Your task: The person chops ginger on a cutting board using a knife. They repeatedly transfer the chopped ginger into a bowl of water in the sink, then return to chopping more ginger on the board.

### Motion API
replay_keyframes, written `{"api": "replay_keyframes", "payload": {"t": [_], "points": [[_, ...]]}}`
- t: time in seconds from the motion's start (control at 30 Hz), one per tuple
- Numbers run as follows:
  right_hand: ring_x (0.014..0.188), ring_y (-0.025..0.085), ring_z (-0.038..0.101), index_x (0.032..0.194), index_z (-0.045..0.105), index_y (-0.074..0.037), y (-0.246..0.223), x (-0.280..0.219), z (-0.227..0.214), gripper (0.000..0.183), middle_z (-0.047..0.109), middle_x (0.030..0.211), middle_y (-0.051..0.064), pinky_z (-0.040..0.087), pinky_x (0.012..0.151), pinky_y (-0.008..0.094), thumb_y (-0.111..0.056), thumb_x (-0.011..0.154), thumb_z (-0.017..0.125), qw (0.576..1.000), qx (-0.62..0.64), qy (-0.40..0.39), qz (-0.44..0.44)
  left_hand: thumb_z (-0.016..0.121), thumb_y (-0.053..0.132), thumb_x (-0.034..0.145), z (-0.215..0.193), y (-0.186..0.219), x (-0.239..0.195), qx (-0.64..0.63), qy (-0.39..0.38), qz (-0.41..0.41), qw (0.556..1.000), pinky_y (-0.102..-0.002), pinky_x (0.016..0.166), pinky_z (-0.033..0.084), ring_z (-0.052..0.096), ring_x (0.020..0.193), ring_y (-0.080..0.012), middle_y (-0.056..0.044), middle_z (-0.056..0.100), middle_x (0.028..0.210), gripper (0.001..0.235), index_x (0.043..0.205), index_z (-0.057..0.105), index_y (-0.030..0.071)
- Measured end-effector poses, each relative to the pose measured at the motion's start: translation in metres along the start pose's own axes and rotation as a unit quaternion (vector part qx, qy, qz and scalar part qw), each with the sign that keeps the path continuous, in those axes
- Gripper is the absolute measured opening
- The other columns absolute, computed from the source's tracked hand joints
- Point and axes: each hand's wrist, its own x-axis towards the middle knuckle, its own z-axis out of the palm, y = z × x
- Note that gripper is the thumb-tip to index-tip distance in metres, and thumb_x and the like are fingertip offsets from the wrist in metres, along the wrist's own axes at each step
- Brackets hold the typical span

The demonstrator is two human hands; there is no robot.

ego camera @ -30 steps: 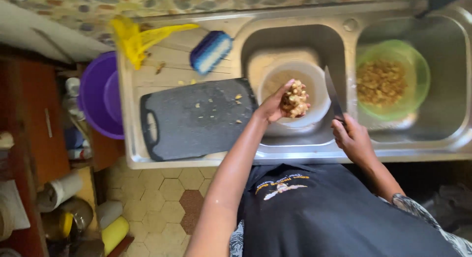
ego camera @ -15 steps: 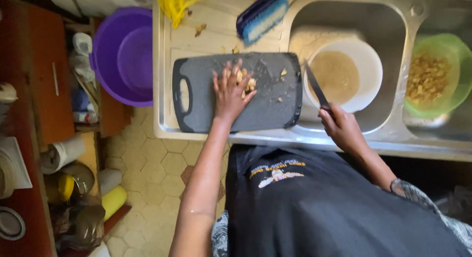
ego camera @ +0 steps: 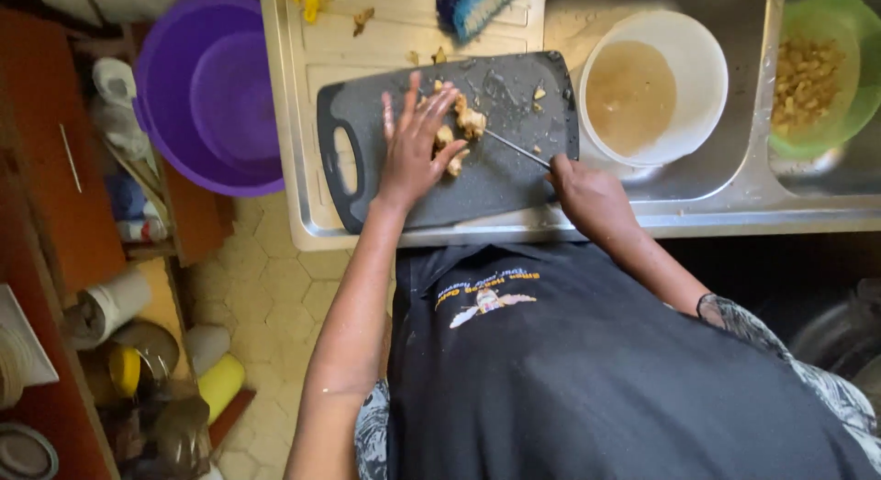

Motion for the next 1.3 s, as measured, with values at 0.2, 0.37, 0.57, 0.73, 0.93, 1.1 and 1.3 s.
{"api": "replay_keyframes", "payload": {"t": [0.2,0.37,0.57,0.73,0.93,1.1,1.3], "points": [[0.064,0.030,0.074,0.099,0.051,-0.014,-0.005,0.005,-0.009,0.019,0.066,0.072,0.003,0.058,0.060,0.042,-0.029,0.109,0.045,0.998,-0.050,-0.029,0.025,0.090,0.047,0.067,0.056,-0.052,0.070,0.136,-0.082,0.164,0.974,-0.049,0.125,0.020,0.047,0.138,-0.0084,0.018,0.068,0.115,0.051,0.112,0.070,0.038],[0.057,0.017,0.072,0.094,0.052,-0.019,-0.004,0.010,-0.009,0.018,0.064,0.068,-0.006,0.055,0.050,0.029,-0.031,0.107,0.050,0.985,-0.170,0.008,-0.025,0.094,0.032,0.063,0.031,-0.044,0.100,0.082,-0.170,0.237,0.953,-0.040,0.113,0.035,0.067,0.103,-0.0095,0.014,0.077,0.089,0.034,0.093,0.079,0.037],[0.056,0.021,0.072,0.099,0.053,-0.016,-0.006,0.018,0.013,0.013,0.065,0.066,-0.004,0.057,0.049,0.036,-0.028,0.103,0.051,0.992,-0.127,-0.003,-0.019,0.087,0.040,0.071,0.043,-0.059,0.117,0.054,-0.194,0.286,0.937,-0.037,0.109,0.035,0.065,0.096,-0.0063,0.018,0.075,0.086,0.022,0.090,0.077,0.043],[0.051,0.016,0.068,0.107,0.058,-0.017,-0.023,0.051,0.067,0.013,0.061,0.063,-0.006,0.054,0.042,0.035,-0.022,0.095,0.057,0.974,-0.218,0.059,-0.018,0.091,0.037,0.069,0.050,-0.065,0.114,0.043,-0.191,0.269,0.943,-0.040,0.112,0.034,0.067,0.096,-0.0083,0.015,0.076,0.086,0.027,0.092,0.079,0.040],[0.053,0.022,0.068,0.108,0.053,-0.020,0.023,0.023,0.070,0.012,0.062,0.064,-0.001,0.053,0.044,0.041,-0.022,0.096,0.052,0.982,-0.183,0.020,-0.030,0.089,0.036,0.073,0.078,-0.059,0.097,0.041,-0.169,0.232,0.957,-0.041,0.104,0.041,0.069,0.094,-0.0116,0.014,0.077,0.087,0.022,0.093,0.080,0.037],[0.055,0.024,0.071,0.103,0.057,-0.019,0.052,-0.018,0.021,0.003,0.068,0.068,0.001,0.054,0.047,0.039,-0.020,0.102,0.054,0.990,-0.131,0.016,-0.044,0.089,0.037,0.071,0.080,-0.033,0.073,0.077,-0.147,0.159,0.973,-0.046,0.098,0.043,0.069,0.090,-0.0152,0.010,0.077,0.086,0.024,0.094,0.080,0.037],[0.085,0.042,0.076,0.109,0.052,-0.018,0.018,-0.009,0.001,0.027,0.076,0.083,0.015,0.061,0.082,0.054,-0.038,0.107,0.034,0.957,0.055,-0.209,0.195,0.088,0.022,0.071,0.106,-0.002,0.041,0.048,0.021,0.003,0.999,-0.039,0.084,0.059,0.070,0.091,-0.0265,-0.004,0.068,0.088,0.030,0.094,0.071,0.014]]}}
